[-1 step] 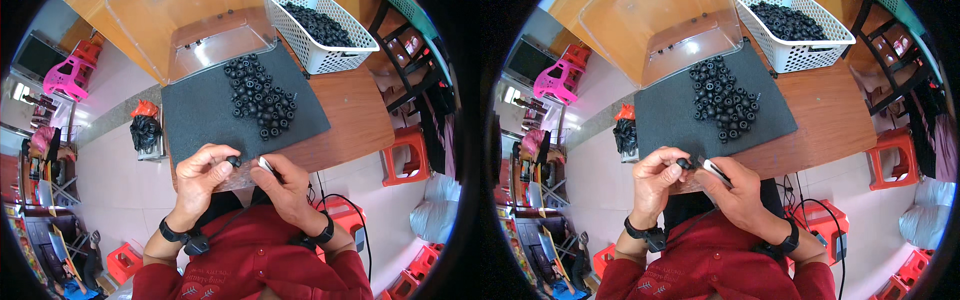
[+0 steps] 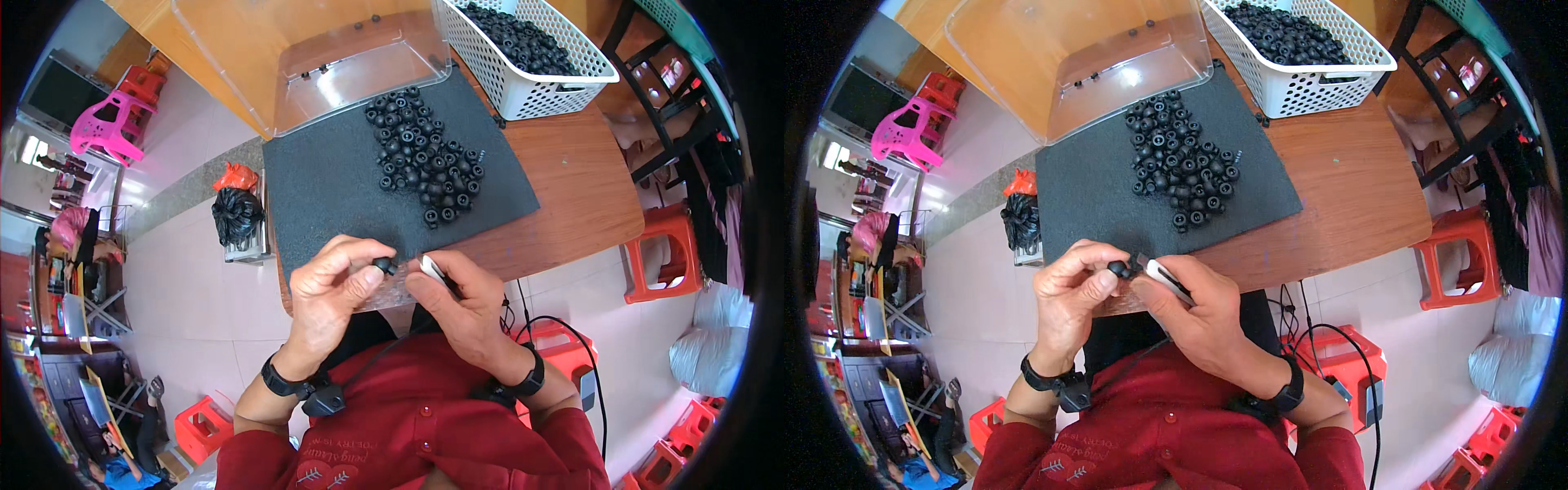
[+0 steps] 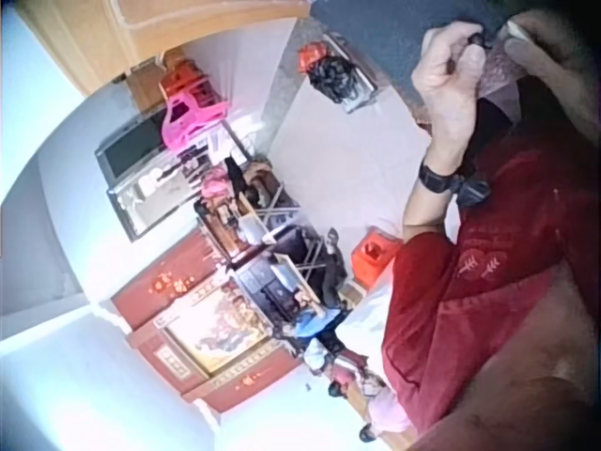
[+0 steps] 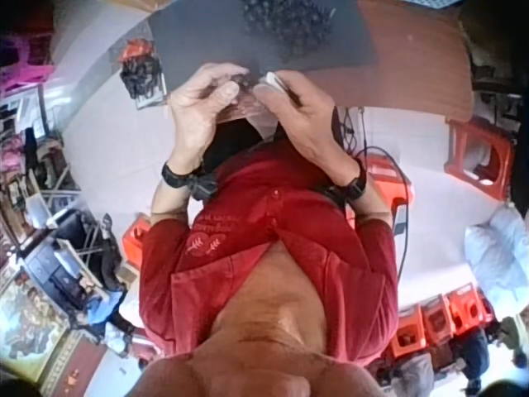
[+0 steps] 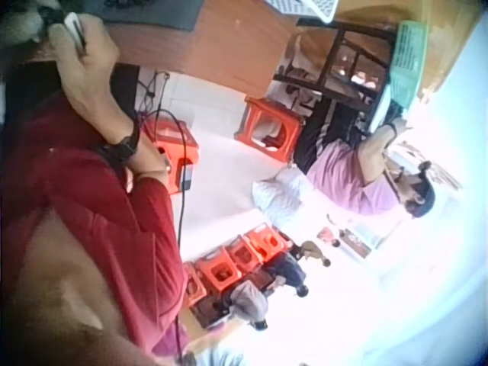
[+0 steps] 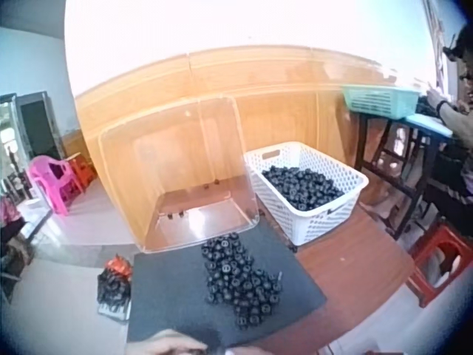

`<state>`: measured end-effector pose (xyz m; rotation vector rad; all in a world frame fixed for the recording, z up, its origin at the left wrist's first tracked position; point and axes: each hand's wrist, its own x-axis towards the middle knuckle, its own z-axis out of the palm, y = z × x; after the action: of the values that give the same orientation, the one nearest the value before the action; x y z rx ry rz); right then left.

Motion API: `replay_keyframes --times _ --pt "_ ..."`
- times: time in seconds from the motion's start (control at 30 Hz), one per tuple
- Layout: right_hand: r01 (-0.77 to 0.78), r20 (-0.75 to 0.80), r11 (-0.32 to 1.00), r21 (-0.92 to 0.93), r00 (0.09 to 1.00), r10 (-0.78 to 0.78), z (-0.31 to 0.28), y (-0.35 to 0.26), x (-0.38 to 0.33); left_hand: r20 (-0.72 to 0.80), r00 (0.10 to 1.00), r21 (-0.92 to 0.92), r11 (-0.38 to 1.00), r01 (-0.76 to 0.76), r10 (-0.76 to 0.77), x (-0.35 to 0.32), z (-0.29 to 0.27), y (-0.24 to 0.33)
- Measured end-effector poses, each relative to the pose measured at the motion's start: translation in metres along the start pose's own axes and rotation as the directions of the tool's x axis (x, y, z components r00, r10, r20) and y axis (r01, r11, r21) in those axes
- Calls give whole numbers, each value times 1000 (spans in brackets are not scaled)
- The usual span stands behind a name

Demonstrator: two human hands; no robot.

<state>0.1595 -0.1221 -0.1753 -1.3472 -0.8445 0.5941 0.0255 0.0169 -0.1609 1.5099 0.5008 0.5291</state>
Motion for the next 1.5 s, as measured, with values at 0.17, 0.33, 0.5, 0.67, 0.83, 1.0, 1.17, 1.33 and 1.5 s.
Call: replay_keyframes --times 0.17,0.33,0.5,0.67,0.83,1.0,1.17,1.33,1.5 --pt "43 -72 999 -14 996 -44 7 1 -3 10 999 21 999 -37 37 -3 16 4" --pt "234 -91 967 -102 966 -243 6 -2 -4 65 973 -361 904 229 -221 -4 17 2" --pt "295 -113 931 -215 939 -324 9 9 -5 -9 996 -323 943 80 -88 -3 34 2" --pt "250 -55 948 -197 962 -266 6 3 -5 -85 995 -217 975 37 -56 -5 32 3" --pt "237 -75 959 -156 965 -251 1 -3 -5 -64 995 -307 950 51 -74 -4 26 -1" --pt "200 -47 971 -134 977 -208 -4 -2 -4 16 999 -367 929 50 -48 -6 23 -6" --pt "238 -35 958 -157 969 -246 -1 2 -1 2 996 -376 923 80 -85 -5 21 -6" --pt "244 -33 952 -184 967 -254 1 0 0 17 996 -413 907 83 -83 -6 20 -10" --pt "257 -44 945 -199 962 -271 3 5 0 18 994 -420 901 109 -112 -7 21 -11"
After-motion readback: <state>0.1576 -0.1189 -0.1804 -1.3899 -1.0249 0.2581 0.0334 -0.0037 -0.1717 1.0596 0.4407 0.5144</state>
